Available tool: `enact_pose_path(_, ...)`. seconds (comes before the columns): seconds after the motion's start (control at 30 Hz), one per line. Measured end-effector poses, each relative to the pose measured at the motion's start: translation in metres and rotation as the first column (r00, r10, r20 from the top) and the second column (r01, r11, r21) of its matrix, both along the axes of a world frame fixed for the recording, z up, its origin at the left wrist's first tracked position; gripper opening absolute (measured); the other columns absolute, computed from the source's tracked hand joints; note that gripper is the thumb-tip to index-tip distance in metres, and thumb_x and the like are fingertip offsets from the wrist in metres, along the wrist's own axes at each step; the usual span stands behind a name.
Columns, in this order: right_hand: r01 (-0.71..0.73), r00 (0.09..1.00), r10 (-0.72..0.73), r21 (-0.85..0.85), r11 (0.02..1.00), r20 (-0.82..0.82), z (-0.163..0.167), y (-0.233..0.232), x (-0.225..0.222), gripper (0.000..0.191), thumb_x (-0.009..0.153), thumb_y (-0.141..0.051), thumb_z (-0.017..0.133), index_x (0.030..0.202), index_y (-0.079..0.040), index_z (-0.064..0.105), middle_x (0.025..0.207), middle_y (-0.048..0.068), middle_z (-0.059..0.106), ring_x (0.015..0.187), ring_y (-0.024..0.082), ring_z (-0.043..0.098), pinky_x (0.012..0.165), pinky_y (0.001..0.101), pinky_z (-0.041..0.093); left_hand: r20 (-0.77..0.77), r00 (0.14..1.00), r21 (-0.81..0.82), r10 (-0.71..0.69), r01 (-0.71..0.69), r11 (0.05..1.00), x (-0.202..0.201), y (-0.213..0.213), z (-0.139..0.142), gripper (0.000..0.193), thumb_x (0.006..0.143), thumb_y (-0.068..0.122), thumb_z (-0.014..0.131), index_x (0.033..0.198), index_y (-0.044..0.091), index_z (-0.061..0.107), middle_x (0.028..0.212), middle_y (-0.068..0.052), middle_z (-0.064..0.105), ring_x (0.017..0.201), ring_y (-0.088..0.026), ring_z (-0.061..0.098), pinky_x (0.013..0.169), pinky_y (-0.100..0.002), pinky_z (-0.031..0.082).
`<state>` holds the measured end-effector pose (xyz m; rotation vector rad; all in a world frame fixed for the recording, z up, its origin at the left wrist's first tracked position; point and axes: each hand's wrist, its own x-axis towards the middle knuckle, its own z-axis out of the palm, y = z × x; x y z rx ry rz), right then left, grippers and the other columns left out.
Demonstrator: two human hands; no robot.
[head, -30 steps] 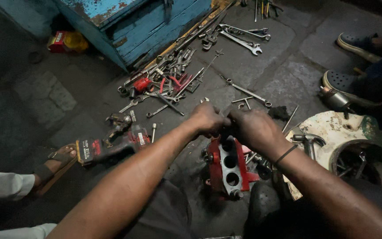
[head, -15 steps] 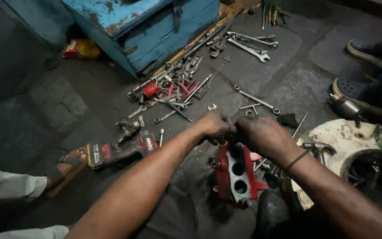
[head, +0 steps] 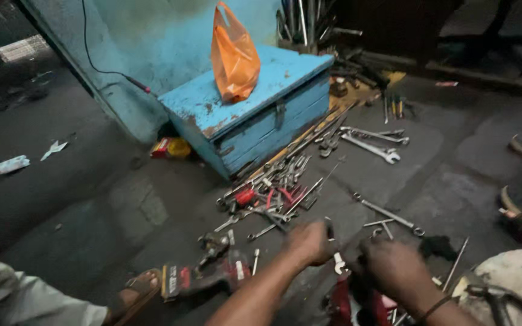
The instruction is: The person sits on the floor and assembles a red engine cylinder head by inserting metal rods into the cylinder openings and tightening them with a wrench. The person repeatedly picks up rods, aligns them, and secures them while surrounded by scattered tools.
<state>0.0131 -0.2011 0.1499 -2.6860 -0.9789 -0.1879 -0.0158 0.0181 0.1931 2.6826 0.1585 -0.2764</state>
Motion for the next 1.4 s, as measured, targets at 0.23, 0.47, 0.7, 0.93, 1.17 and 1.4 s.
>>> enact_pose_path(0.23, -0.120, 0.936, 0.050, 0.182, 0.976, 0.349, -0.025, -0.013, 0.000, 0.017, 0.085, -0.031, 0.062, 0.082, -0.015, 0.066, 0.069, 0.012, 0.063, 0.062, 0.037, 0.065, 0.056, 0.0501, 0.052, 0.225, 0.965, -0.043, 0.132, -0.125, 0.991, 0.004, 0.010, 0.025, 0.039, 0.081, 0.043, 0.072, 0.106, 0.014, 0.077, 0.107, -0.018, 0.076, 0.102, -0.038, 0.071, 0.091, -0.050, 0.056)
enact_pose_path(0.47, 0.187, 0.982, -0.184, -0.074, 0.980, 0.039, 0.046, 0.016, -0.029, 0.063, 0.090, -0.063, 0.058, 0.059, -0.011, 0.073, 0.064, 0.021, 0.067, 0.061, 0.040, 0.069, 0.058, 0.0505, 0.055, 0.189, 0.982, -0.014, 0.015, -0.012, 1.000, -0.014, 0.009, 0.023, 0.037, 0.079, 0.040, 0.073, 0.104, 0.012, 0.078, 0.110, -0.020, 0.073, 0.106, -0.039, 0.068, 0.091, -0.051, 0.054)
enact_pose_path(0.7, 0.264, 0.943, -0.253, 0.023, 0.964, -0.219, 0.032, 0.007, -0.021, 0.067, 0.094, -0.060, 0.051, 0.065, -0.006, 0.077, 0.069, 0.025, 0.071, 0.067, 0.043, 0.068, 0.066, 0.0537, 0.053, 0.101, 0.962, -0.089, -0.252, 0.262, 0.961, -0.015, -0.012, 0.025, 0.046, 0.075, 0.045, 0.073, 0.108, 0.013, 0.074, 0.107, -0.018, 0.075, 0.103, -0.037, 0.071, 0.089, -0.049, 0.055)
enact_pose_path(0.93, 0.469, 0.526, -0.290, -0.012, 0.883, -0.799, -0.008, -0.009, 0.012, 0.078, 0.099, -0.062, 0.048, 0.070, 0.006, 0.073, 0.061, 0.018, 0.069, 0.050, 0.028, 0.065, 0.049, 0.0431, 0.047, 0.115, 0.973, -0.039, -0.203, 0.208, 0.977, -0.023, -0.035, 0.025, 0.061, 0.072, 0.055, 0.084, 0.115, 0.014, 0.071, 0.119, -0.019, 0.067, 0.117, -0.038, 0.062, 0.096, -0.049, 0.050)
enact_pose_path(1.17, 0.458, 0.624, -0.232, 0.109, 0.882, -0.747, -0.006, -0.015, 0.004, 0.046, 0.099, -0.049, 0.052, 0.102, -0.008, 0.072, 0.068, 0.013, 0.073, 0.057, 0.024, 0.069, 0.057, 0.0408, 0.053, 0.154, 0.925, -0.109, -0.348, 0.366, 0.924, -0.023, -0.037, 0.021, 0.063, 0.075, 0.045, 0.076, 0.131, 0.017, 0.066, 0.117, -0.017, 0.072, 0.115, -0.039, 0.066, 0.098, -0.050, 0.050)
enact_pose_path(1.4, 0.322, 0.789, -0.216, 0.088, 0.943, -0.575, 0.019, -0.011, -0.003, 0.032, 0.099, -0.034, 0.061, 0.114, -0.009, 0.073, 0.092, 0.017, 0.079, 0.076, 0.026, 0.077, 0.073, 0.0407, 0.059, 0.081, 0.951, -0.016, -0.298, 0.300, 0.954, -0.016, -0.034, 0.011, 0.057, 0.072, 0.050, 0.079, 0.111, 0.008, 0.074, 0.117, -0.022, 0.070, 0.115, -0.040, 0.065, 0.097, -0.048, 0.052)
